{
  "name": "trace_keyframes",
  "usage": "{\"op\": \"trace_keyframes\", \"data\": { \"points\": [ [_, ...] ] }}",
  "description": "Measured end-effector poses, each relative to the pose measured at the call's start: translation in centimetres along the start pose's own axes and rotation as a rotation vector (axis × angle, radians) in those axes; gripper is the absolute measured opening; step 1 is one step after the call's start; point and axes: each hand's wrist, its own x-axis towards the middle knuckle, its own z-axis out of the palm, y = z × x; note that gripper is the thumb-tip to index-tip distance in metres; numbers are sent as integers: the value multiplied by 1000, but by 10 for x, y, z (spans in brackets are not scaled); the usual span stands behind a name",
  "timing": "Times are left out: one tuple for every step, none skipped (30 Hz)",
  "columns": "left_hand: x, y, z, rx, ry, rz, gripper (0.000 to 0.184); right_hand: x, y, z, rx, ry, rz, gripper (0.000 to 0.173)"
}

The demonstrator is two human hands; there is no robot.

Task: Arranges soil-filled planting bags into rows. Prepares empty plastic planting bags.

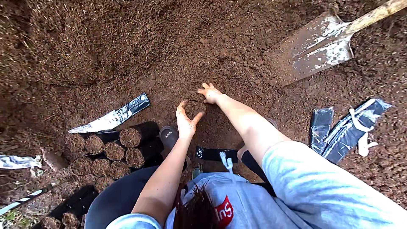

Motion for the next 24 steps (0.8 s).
{"op": "trace_keyframes", "data": {
  "points": [
    [2, -1, -2, -21, 16, 26, 71, -2, 8, 2, 78, 20, 17, 69],
    [4, 0, -6, -42, 37, 52, 57, -7, 14, -1, 196, 40, 35, 69],
    [6, 1, -11, -68, 69, 68, 47, -15, 17, -9, 339, 48, 54, 71],
    [7, 3, -18, -102, 104, 58, 42, -28, 15, -18, 496, 48, 71, 72],
    [8, 4, -25, -141, 141, 16, 42, -45, 8, -28, 656, 52, 71, 67],
    [9, 4, -31, -174, 175, -48, 42, -64, -3, -39, 794, 59, 47, 59],
    [9, 3, -35, -199, 208, -122, 41, -83, -18, -50, 909, 63, 7, 52],
    [9, 0, -38, -211, 234, -198, 40, -101, -34, -58, 997, 68, -43, 48],
    [8, -1, -41, -216, 243, -265, 38, -116, -50, -64, 1041, 73, -98, 47],
    [7, -2, -42, -226, 235, -312, 37, -126, -65, -67, 1026, 83, -153, 50],
    [4, -1, -44, -225, 208, -344, 36, -133, -78, -69, 939, 91, -198, 51],
    [2, 0, -46, -213, 162, -363, 36, -137, -90, -69, 802, 101, -231, 51],
    [0, 2, -46, -198, 104, -376, 37, -138, -100, -68, 647, 109, -243, 52],
    [-2, 5, -46, -180, 47, -390, 38, -138, -107, -65, 496, 108, -231, 52],
    [-5, 6, -45, -162, -7, -400, 39, -136, -114, -59, 361, 103, -200, 53],
    [-7, 7, -45, -143, -52, -402, 40, -135, -119, -49, 236, 111, -171, 53],
    [-8, 9, -45, -116, -87, -402, 41, -133, -123, -36, 116, 147, -156, 50],
    [-8, 10, -45, -95, -109, -400, 40, -132, -126, -22, 23, 206, -155, 45],
    [-8, 10, -45, -85, -125, -398, 39, -131, -126, -9, -52, 263, -164, 41],
    [-8, 11, -44, -86, -136, -395, 39, -132, -127, -1, -102, 300, -176, 40],
    [-8, 10, -44, -87, -147, -393, 41, -134, -126, 3, -114, 309, -184, 42],
    [-8, 11, -45, -85, -163, -398, 44, -136, -125, 4, -88, 302, -195, 48],
    [-7, 12, -46, -74, -178, -407, 48, -139, -125, 1, -42, 288, -213, 58],
    [-7, 14, -48, -57, -196, -420, 53, -143, -125, -3, 9, 267, -229, 67]
  ]
}}
